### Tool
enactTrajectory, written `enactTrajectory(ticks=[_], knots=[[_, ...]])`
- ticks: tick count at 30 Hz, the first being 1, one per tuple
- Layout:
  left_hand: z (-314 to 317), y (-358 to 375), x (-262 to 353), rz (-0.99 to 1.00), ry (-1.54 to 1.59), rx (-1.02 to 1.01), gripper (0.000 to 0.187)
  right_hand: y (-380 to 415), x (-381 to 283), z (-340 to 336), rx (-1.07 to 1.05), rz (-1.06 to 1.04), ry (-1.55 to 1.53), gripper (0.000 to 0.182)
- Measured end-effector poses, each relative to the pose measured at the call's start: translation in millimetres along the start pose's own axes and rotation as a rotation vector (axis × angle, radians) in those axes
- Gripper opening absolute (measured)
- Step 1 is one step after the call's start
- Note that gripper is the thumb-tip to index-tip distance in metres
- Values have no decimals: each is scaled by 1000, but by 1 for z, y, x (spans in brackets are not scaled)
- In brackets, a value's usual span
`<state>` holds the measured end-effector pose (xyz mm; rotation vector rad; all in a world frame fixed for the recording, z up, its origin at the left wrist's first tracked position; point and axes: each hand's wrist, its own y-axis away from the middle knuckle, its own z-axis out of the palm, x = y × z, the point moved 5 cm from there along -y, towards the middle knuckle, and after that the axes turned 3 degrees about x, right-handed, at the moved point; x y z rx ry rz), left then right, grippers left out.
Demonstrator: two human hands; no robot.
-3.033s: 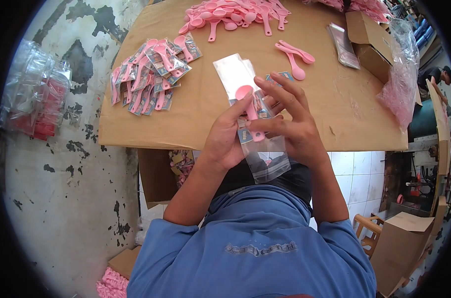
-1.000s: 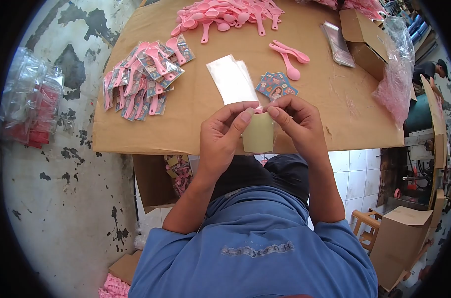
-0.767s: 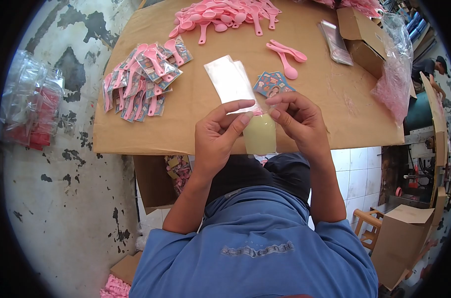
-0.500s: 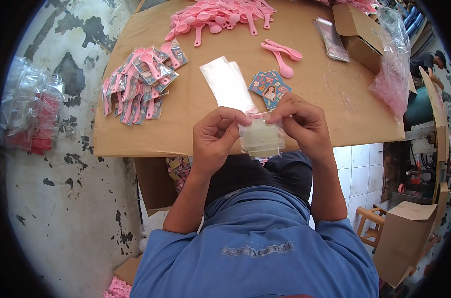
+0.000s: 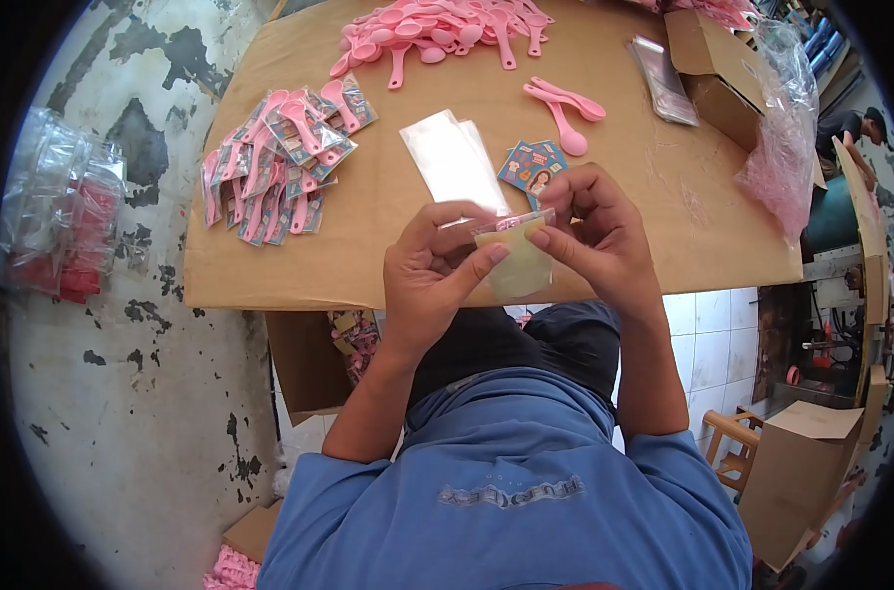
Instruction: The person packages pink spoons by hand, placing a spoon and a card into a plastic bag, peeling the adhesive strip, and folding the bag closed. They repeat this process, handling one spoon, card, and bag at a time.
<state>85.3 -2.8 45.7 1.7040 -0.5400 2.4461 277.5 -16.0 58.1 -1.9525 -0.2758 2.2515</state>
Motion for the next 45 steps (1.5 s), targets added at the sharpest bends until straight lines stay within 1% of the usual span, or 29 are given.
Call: enactTrajectory(ticks=[2, 3, 5, 8, 12, 13, 15, 17, 19, 22, 23, 24, 25, 27, 28, 31, 32, 35, 37, 38, 39, 40, 43, 45], knots=[[5, 0, 9, -56, 106, 25, 39, -2, -4, 3, -16, 5, -60, 37], [4, 1, 3, -84, 54, -12, 40, -3, -6, 5, -26, 8, -90, 41], [-3, 4, -10, -136, -52, -80, 42, -4, -9, 8, -26, -22, -100, 42], [-7, 7, -5, -103, -70, -95, 40, -3, -15, 15, -46, -31, -2, 38], [-31, 5, 13, 229, -192, 20, 35, -1, -2, 7, -61, -52, 227, 23], [-41, 4, 27, 302, -247, 56, 33, -2, -4, 5, -10, -49, 277, 20], [-65, -5, 61, 517, -560, 192, 30, -2, -12, 2, 96, -41, 376, 14], [-89, -20, 91, 641, -574, 314, 29, -2, -15, 0, 126, -70, 478, 13], [-114, -47, 112, 648, -683, 269, 34, -2, -17, 0, 132, -124, 600, 12], [-144, -58, 113, 332, -899, 311, 45, -4, -11, 8, 100, -266, 814, 14], [-155, -57, 106, 215, -756, 310, 55, -3, -7, 13, 90, -323, 887, 15], [-153, -54, 102, 278, -734, 320, 54, -2, -3, 19, 77, -377, 962, 17], [-148, -49, 96, 340, -708, 333, 53, -2, 3, 24, 48, -323, 992, 24], [-143, -36, 80, 457, -674, 375, 50, -5, 10, 33, 13, -367, 1081, 22], [-133, -30, 71, 413, -687, 335, 47, -7, 12, 37, -12, -397, 1122, 22], [-95, -11, 51, 287, -691, 237, 35, -12, 22, 37, -69, -268, 1071, 18], [-82, -6, 46, 245, -664, 205, 30, -13, 23, 37, -62, -272, 1047, 16], [-63, 5, 21, -6, -569, 178, 20, -15, 21, 34, -10, -293, 983, 12], [-55, 4, 12, -65, -482, 162, 23, -16, 19, 33, 49, -332, 943, 11], [-52, 3, 8, -93, -438, 154, 26, -16, 15, 34, 63, -362, 934, 10], [-51, 1, 3, -133, -441, 142, 36, -16, 9, 36, 78, -392, 926, 10], [-50, 0, 0, -182, -405, 134, 37, -15, 3, 37, 92, -422, 917, 9], [-49, -8, -10, -302, -321, 97, 38, -10, -9, 45, 51, -486, 891, 8], [-50, -13, -15, -350, -298, 51, 36, -3, -16, 52, -38, -462, 888, 8]])
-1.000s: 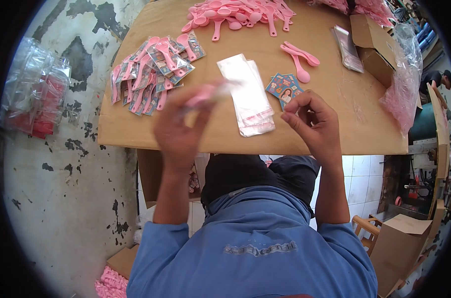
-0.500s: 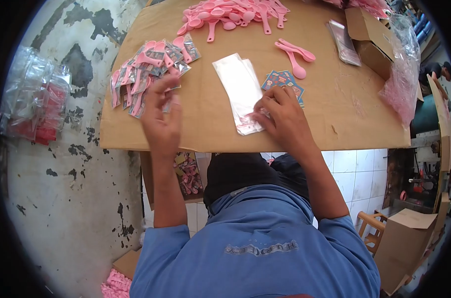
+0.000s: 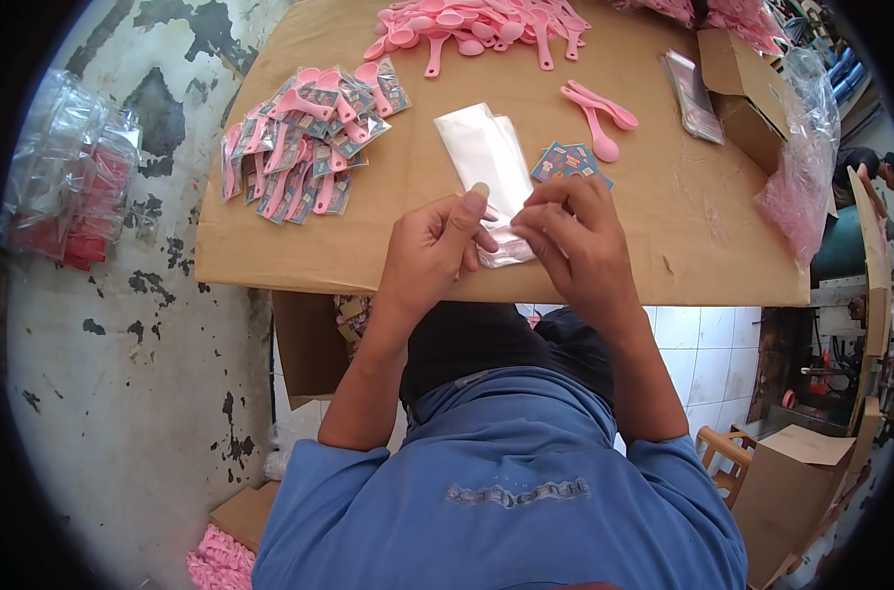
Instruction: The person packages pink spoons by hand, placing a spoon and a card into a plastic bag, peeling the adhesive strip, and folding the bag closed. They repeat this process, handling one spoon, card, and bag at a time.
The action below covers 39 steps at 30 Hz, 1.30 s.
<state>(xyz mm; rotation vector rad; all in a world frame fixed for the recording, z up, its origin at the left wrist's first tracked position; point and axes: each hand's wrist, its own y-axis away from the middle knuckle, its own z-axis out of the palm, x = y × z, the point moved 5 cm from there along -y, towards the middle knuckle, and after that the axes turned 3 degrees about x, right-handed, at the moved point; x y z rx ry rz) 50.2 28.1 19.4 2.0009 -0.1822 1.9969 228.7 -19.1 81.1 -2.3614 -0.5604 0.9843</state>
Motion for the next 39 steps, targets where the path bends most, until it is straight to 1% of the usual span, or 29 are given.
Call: enactTrajectory(ticks=[3, 4, 7, 8, 11, 15, 17, 20, 23, 26, 29, 30, 34, 37, 39], knots=[[4, -2, 9, 35, -12, -21, 32, 5, 4, -1, -62, 20, -104, 12], [4, -3, 8, 56, 28, -10, 30, 8, 8, -3, -72, 35, -152, 14], [1, -4, 0, 105, 166, 28, 25, 8, 42, -22, 94, 226, 119, 23], [0, -4, 0, 115, 225, 41, 23, 10, 53, -26, 91, 292, 259, 31], [3, -3, 2, 105, 360, 84, 23, 16, 79, -28, 88, 370, 465, 34], [7, -2, 2, 38, 516, 91, 27, 17, 87, -26, 67, 453, 327, 32], [6, -2, -2, 36, 494, 105, 27, 15, 87, -26, 70, 478, 285, 29], [7, -2, -2, 27, 461, 156, 28, 16, 91, -29, 97, 417, 298, 22], [7, -2, -2, 34, 482, 185, 28, 19, 86, -37, 299, 431, 142, 20], [10, -3, -1, 61, 557, 205, 28, 29, 79, -40, 364, 606, -221, 20], [12, -4, -1, 92, 592, 196, 29, 42, 64, -28, 194, 806, -550, 23], [13, -5, -2, 101, 594, 187, 30, 47, 61, -22, 164, 842, -629, 22], [17, -4, -3, 108, 541, 194, 32, 46, 48, -1, 205, 771, -838, 21], [18, -1, -3, 124, 523, 222, 32, 41, 37, 8, 293, 812, -936, 20], [18, 0, -2, 114, 533, 227, 32, 43, 33, 14, 276, 804, -901, 21]])
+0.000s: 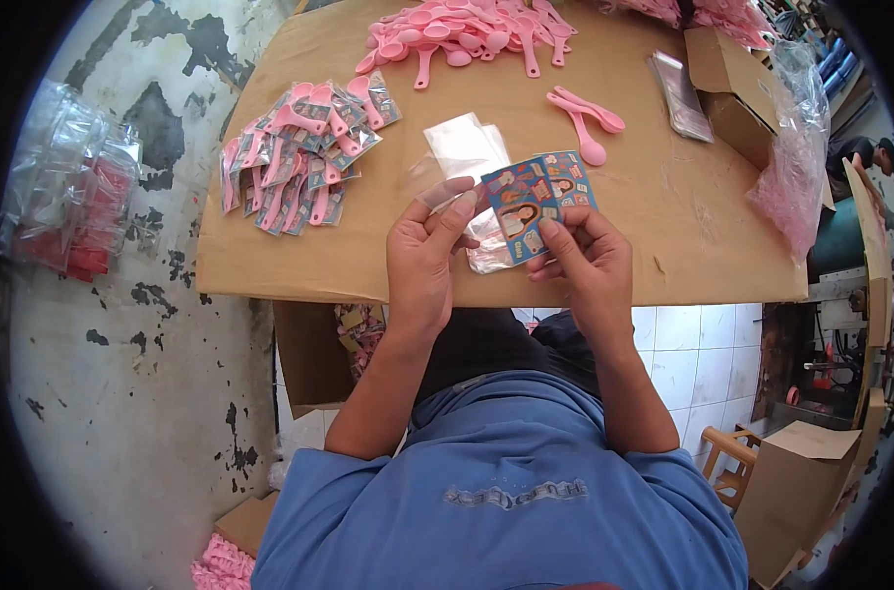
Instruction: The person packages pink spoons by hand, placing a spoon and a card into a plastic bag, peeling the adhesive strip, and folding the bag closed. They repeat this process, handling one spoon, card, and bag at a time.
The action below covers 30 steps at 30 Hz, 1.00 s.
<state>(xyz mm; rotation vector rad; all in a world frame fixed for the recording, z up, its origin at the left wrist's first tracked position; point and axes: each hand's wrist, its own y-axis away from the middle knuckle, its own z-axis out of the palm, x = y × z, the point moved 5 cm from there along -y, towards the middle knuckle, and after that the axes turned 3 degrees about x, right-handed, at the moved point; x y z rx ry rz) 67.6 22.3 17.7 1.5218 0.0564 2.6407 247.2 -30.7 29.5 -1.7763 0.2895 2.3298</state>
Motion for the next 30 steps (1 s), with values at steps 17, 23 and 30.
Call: enactTrajectory(ticks=[17, 23, 30], knots=[[20, 15, -12, 0, -20, -148, 33, -10, 1, -4, -81, -28, -85, 20], [26, 23, -8, 49, -73, -170, 32, -8, -8, 14, -25, -116, -49, 18], [27, 17, 1, 146, 23, -228, 57, -4, 7, 15, -108, 10, -166, 21]])
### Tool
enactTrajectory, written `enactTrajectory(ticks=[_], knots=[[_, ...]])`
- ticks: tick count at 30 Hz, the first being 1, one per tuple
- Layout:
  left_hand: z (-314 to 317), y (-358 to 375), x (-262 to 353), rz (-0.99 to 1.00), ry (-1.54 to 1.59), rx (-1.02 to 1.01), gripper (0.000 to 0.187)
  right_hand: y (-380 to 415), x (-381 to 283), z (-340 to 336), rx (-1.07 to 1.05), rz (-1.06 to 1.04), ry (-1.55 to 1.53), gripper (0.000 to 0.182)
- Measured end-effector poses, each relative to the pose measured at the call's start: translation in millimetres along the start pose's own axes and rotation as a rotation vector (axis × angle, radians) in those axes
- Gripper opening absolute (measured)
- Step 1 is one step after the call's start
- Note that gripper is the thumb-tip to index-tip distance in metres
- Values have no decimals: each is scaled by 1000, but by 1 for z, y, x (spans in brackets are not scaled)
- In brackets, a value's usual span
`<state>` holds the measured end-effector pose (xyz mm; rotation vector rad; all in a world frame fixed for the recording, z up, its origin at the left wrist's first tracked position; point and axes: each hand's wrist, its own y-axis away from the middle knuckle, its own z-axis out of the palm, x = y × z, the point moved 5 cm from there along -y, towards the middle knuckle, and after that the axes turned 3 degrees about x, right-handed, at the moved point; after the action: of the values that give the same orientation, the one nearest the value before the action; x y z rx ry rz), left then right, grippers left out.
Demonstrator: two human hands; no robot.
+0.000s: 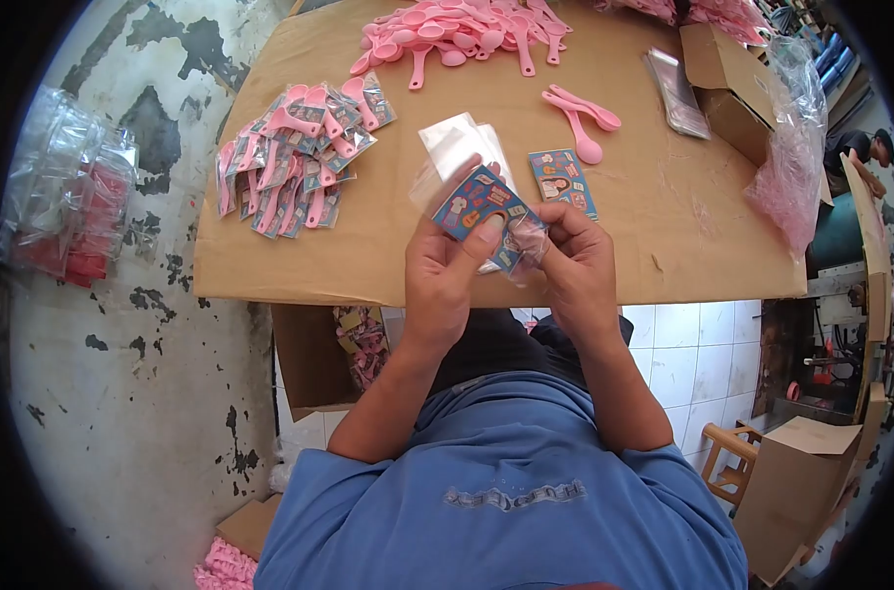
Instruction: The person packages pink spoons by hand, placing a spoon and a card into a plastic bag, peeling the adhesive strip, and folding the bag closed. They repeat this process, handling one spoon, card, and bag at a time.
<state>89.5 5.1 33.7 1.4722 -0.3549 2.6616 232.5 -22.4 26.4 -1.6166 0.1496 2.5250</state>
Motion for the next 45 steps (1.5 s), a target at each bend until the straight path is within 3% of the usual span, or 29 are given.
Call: enactTrajectory(ticks=[3, 9, 15, 22, 25, 29, 33, 36, 38, 41, 44, 45], knots=[[7, -5, 15, -24, 291, -28, 68, 5, 3, -1, 10, 25, 50, 21], [6, -11, 14, 10, 507, -46, 66, 16, 3, 9, 11, 124, 30, 21], [12, -10, 10, -10, 558, -123, 62, 14, 0, 11, -3, 13, 92, 21], [15, -10, 5, -76, 487, -64, 47, 5, 10, 11, 53, -125, 128, 28], [8, -11, 1, -102, 441, -18, 43, 15, -15, 15, 95, -294, 455, 29], [-6, -16, -5, -144, 464, 115, 39, 26, -40, 20, -94, -837, 834, 29], [-34, -25, -7, -182, 647, 218, 33, 18, -54, 10, -166, -824, 926, 21], [-53, -29, -2, -126, 688, 248, 30, -20, -73, -15, -70, -541, 971, 16], [-57, -27, 2, -100, 673, 272, 30, -57, -89, -24, -21, -490, 1098, 17], [-53, -20, -3, -132, 623, 296, 31, -127, -87, -45, -106, -724, 1322, 23], [-49, -13, -11, -169, 619, 288, 32, -178, -70, -61, -17, -719, 1696, 28], [-49, -11, -12, -171, 601, 283, 33, -192, -64, -63, -57, -710, 1691, 29]])
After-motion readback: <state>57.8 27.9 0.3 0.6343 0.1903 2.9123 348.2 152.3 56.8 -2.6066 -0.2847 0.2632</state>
